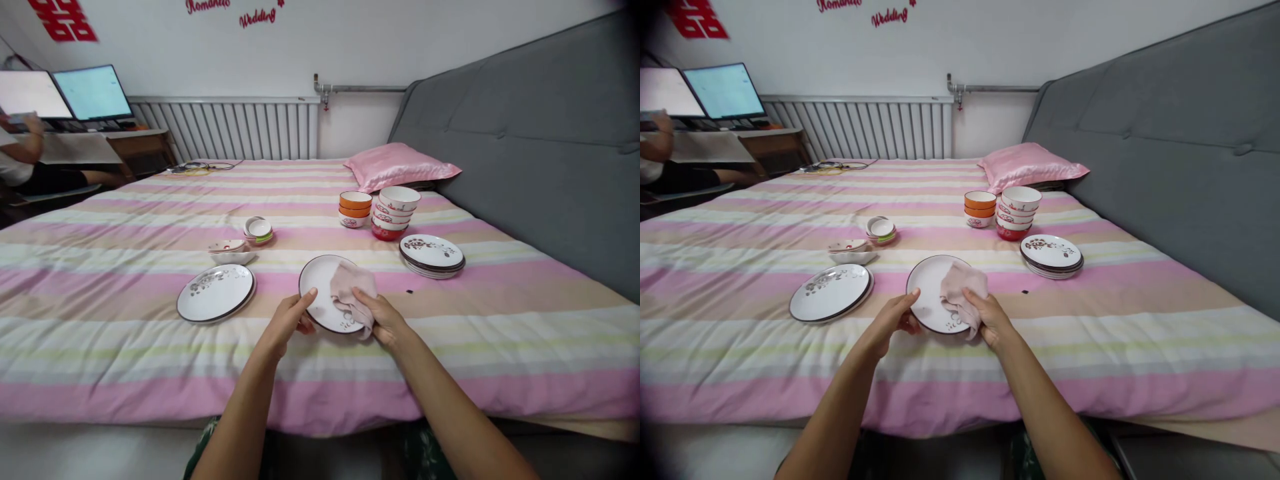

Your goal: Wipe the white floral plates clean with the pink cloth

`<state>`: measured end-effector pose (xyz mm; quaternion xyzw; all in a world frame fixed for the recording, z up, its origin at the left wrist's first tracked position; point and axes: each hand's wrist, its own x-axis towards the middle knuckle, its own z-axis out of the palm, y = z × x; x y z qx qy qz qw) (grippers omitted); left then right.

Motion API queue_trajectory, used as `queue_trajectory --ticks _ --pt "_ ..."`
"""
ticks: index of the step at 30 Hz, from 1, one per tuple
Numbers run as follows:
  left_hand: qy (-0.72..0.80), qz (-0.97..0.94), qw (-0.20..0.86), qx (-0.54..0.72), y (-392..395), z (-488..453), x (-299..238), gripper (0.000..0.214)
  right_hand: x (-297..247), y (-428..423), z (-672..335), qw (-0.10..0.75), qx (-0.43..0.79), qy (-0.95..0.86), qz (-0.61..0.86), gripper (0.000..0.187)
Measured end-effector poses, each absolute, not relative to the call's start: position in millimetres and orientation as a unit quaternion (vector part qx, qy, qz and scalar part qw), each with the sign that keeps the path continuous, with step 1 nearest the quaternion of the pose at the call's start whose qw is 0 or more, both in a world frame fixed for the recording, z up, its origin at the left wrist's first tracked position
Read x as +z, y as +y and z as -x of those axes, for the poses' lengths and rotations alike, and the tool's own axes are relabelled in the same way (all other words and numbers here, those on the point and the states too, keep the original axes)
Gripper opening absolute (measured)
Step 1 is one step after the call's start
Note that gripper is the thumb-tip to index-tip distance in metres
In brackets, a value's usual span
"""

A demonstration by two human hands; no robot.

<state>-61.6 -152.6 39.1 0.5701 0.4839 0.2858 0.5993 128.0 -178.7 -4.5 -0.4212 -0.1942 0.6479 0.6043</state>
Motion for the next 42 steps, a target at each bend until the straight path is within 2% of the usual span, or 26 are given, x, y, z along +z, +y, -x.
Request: queue_trajectory --ticks 5,13,19,28,34,42 --pt "0.494 -0.552 0.593 0.316 -165 31 18 0.045 -11 -172 -120 0.693 0.552 -0.147 0.439 0.038" --pt "0.494 -0.496 0.604 0.38 -172 13 1 0.024 -18 -176 -111 0.712 0.47 -0.181 0.489 0.043" --pt "0.476 -0.523 0.599 0.376 -165 24 14 0.018 -11 -179 -111 0.705 0.482 -0.222 0.47 0.044" --pt "0.442 -0.582 0.593 0.339 -156 44 26 0.02 -7 -181 -122 0.687 0.487 -0.266 0.469 0.046" --pt "0.443 -0.647 0.563 0.263 -152 63 35 0.021 1 -183 -129 0.66 0.487 -0.298 0.488 0.051" --pt "0.402 -0.69 0.582 0.15 -147 87 48 0.021 6 -186 -137 0.613 0.508 -0.354 0.491 0.041"
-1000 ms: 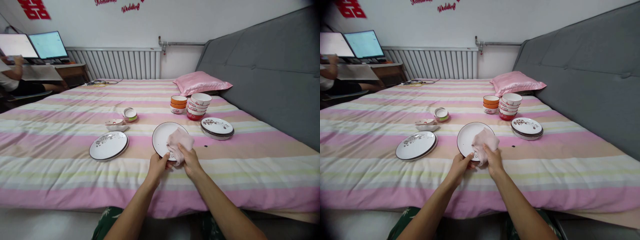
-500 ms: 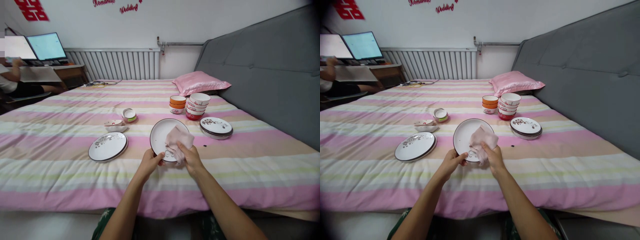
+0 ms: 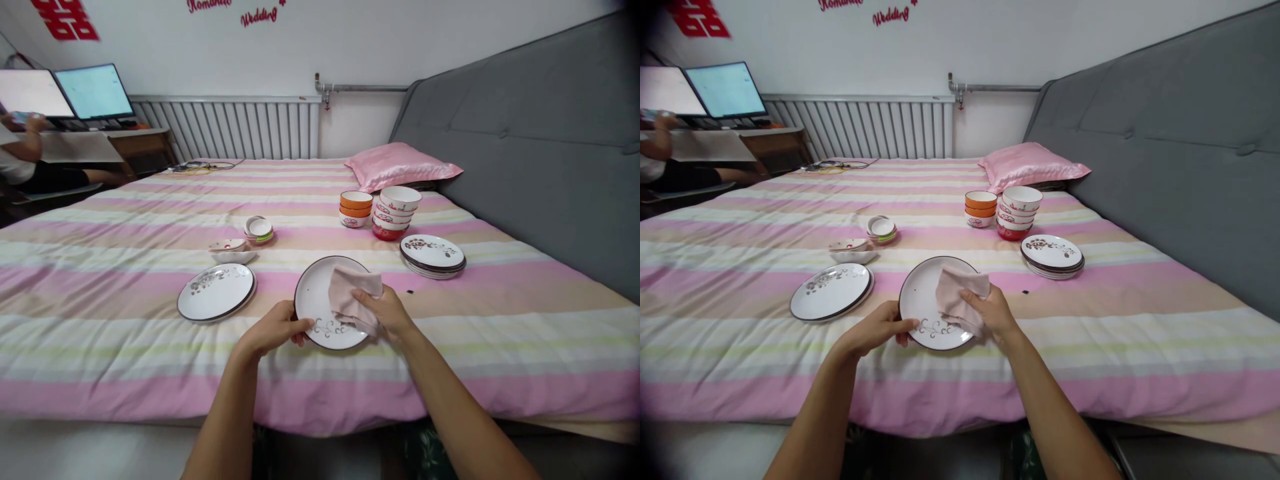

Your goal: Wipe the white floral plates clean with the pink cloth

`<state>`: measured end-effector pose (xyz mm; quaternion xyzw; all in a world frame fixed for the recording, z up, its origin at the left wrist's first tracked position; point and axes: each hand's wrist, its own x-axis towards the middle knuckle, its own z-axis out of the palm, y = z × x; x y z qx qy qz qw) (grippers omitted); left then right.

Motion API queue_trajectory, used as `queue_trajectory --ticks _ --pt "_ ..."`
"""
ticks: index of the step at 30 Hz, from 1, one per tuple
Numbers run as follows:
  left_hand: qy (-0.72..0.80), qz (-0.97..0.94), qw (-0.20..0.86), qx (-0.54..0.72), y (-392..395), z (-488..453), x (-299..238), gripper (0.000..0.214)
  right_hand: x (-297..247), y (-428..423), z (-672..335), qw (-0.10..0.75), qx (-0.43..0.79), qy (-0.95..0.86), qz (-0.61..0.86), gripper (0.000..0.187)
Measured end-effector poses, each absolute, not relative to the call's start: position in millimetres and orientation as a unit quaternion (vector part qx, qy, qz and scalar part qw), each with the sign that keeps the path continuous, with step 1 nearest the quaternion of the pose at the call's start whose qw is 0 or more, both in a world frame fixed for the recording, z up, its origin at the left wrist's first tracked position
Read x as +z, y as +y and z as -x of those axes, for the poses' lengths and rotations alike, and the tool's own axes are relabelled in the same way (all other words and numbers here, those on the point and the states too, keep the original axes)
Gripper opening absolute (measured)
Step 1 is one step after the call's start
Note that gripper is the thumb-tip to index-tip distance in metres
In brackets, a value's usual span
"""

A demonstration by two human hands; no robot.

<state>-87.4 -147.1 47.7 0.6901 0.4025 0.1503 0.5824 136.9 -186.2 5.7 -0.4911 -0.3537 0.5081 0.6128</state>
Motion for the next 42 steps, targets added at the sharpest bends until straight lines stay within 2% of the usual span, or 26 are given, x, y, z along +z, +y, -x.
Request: queue_trajectory --ticks 12,19,23,27,32,42 --pt "0.396 -0.676 0.615 0.084 -145 98 45 0.017 4 -188 -142 0.532 0.543 -0.411 0.503 0.029" --pt "0.393 -0.654 0.592 0.26 -150 79 52 0.032 -2 -181 -139 0.613 0.599 -0.232 0.461 0.035" --pt "0.433 -0.636 0.584 0.259 -157 61 48 0.041 -8 -176 -137 0.654 0.592 -0.144 0.449 0.035" --pt "0.453 -0.607 0.59 0.28 -169 33 25 0.042 -12 -172 -130 0.689 0.552 -0.116 0.455 0.036" --pt "0.449 -0.521 0.601 0.406 -180 11 3 0.039 -13 -174 -121 0.705 0.519 -0.117 0.468 0.041" --pt "0.438 -0.507 0.65 0.359 -170 29 23 0.042 -13 -174 -124 0.718 0.451 -0.203 0.49 0.045"
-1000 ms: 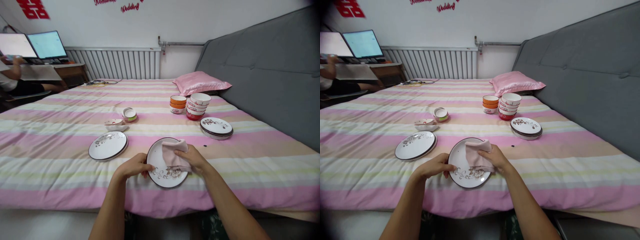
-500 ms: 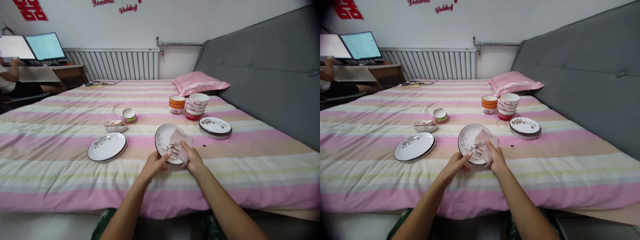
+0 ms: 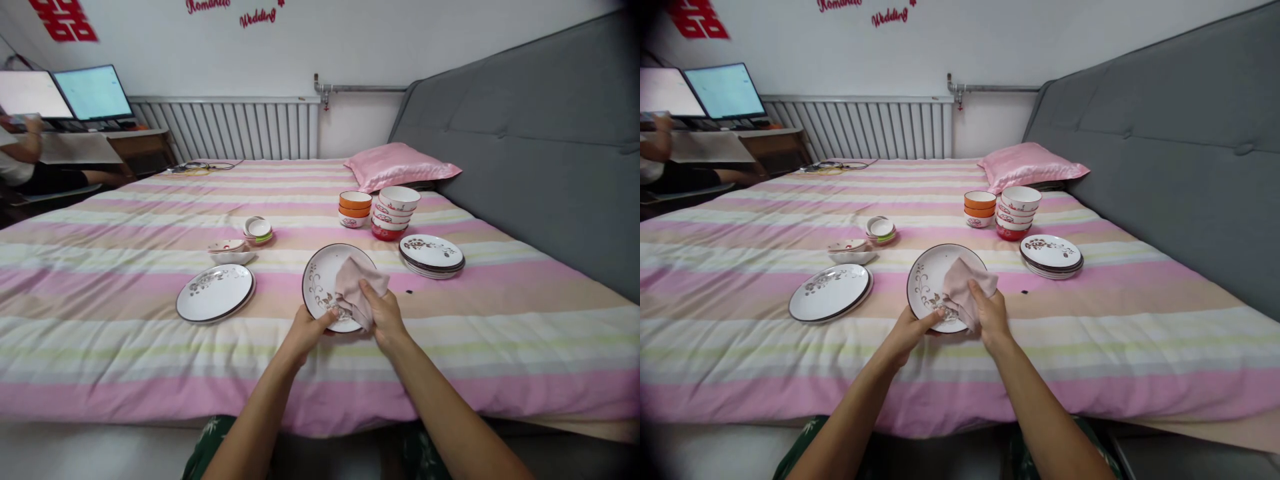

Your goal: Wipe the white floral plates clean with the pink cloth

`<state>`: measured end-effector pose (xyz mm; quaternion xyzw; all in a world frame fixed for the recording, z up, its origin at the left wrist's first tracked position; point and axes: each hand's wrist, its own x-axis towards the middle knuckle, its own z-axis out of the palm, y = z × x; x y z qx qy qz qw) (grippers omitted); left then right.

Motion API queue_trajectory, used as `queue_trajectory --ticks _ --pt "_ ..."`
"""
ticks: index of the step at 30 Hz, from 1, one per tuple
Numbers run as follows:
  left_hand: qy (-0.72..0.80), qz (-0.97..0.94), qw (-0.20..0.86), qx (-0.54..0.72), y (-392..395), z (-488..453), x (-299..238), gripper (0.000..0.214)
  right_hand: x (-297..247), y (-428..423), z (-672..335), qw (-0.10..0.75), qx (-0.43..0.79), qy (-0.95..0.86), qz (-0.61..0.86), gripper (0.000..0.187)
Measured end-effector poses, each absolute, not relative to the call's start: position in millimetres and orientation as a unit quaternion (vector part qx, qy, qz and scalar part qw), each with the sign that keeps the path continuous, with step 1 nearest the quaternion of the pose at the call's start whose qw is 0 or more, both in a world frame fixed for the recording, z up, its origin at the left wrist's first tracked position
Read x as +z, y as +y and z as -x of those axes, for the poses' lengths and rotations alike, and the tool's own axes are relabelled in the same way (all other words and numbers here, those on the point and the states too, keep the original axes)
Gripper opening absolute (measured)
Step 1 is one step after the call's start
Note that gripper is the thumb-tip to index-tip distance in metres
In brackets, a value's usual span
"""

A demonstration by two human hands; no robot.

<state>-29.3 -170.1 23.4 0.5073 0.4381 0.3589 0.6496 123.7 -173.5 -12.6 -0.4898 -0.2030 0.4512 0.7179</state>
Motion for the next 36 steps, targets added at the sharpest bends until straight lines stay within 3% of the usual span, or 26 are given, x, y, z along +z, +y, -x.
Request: queue_trajectory --ticks 12,20,26,36 --pt "0.425 -0.597 0.649 0.208 -158 73 42 0.037 1 -179 -138 0.656 0.383 -0.4 0.513 0.035" --pt "0.357 -0.693 0.624 0.05 -152 96 38 0.019 9 -190 -134 0.537 0.486 -0.507 0.467 0.022" --pt "0.356 -0.713 0.602 -0.046 -149 93 38 0.022 8 -192 -134 0.438 0.525 -0.591 0.429 0.025" --pt "0.361 -0.726 0.585 -0.035 -149 87 38 0.03 -2 -187 -134 0.476 0.378 -0.639 0.471 0.021"
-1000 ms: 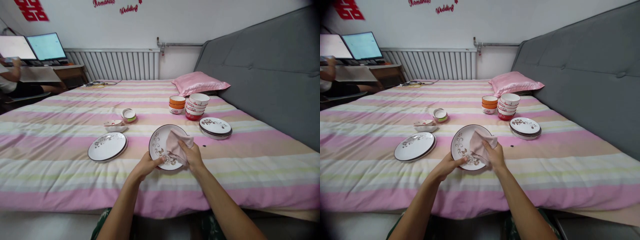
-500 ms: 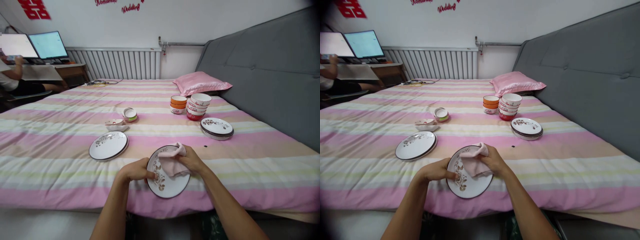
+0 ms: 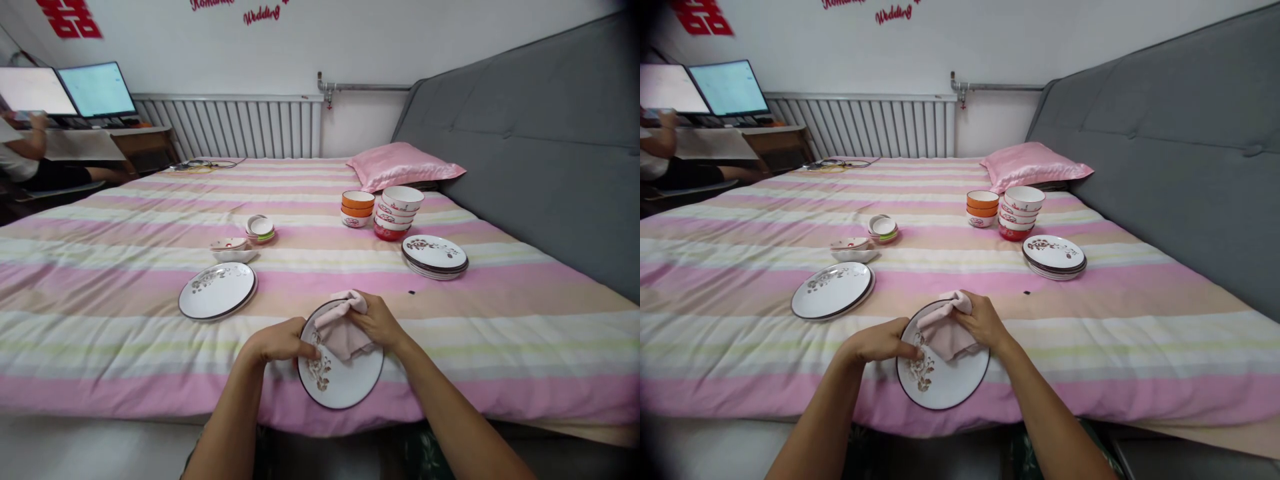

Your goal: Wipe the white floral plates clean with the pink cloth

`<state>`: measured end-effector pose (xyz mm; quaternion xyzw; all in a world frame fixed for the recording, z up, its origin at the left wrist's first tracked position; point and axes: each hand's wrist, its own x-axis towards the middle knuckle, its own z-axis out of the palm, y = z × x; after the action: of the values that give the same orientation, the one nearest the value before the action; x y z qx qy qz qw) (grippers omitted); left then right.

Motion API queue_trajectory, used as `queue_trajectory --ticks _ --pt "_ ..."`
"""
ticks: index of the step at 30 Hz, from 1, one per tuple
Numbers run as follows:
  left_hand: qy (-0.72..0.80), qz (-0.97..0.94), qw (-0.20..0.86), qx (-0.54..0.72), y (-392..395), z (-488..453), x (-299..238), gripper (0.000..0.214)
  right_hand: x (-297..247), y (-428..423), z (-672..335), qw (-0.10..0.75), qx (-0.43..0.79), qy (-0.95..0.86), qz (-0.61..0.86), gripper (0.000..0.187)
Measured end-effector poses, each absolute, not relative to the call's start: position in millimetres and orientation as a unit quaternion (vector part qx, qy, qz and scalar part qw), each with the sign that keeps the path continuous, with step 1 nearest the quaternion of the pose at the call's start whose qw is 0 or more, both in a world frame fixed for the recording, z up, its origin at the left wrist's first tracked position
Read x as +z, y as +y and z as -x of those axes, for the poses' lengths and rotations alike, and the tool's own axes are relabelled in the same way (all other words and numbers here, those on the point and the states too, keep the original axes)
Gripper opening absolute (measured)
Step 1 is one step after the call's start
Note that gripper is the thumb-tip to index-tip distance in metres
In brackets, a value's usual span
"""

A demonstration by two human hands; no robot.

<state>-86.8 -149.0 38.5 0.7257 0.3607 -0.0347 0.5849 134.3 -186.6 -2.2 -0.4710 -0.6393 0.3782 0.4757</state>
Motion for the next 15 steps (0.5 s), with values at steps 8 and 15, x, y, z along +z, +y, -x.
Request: queue_trajectory --ticks 8,15 --pt "0.381 -0.68 0.626 -0.007 -151 83 38 0.031 -7 -183 -130 0.502 0.275 -0.589 0.571 0.035" --pt "0.453 -0.64 0.62 0.042 -153 76 34 0.023 -16 -169 -144 0.534 0.213 -0.379 0.725 0.047"
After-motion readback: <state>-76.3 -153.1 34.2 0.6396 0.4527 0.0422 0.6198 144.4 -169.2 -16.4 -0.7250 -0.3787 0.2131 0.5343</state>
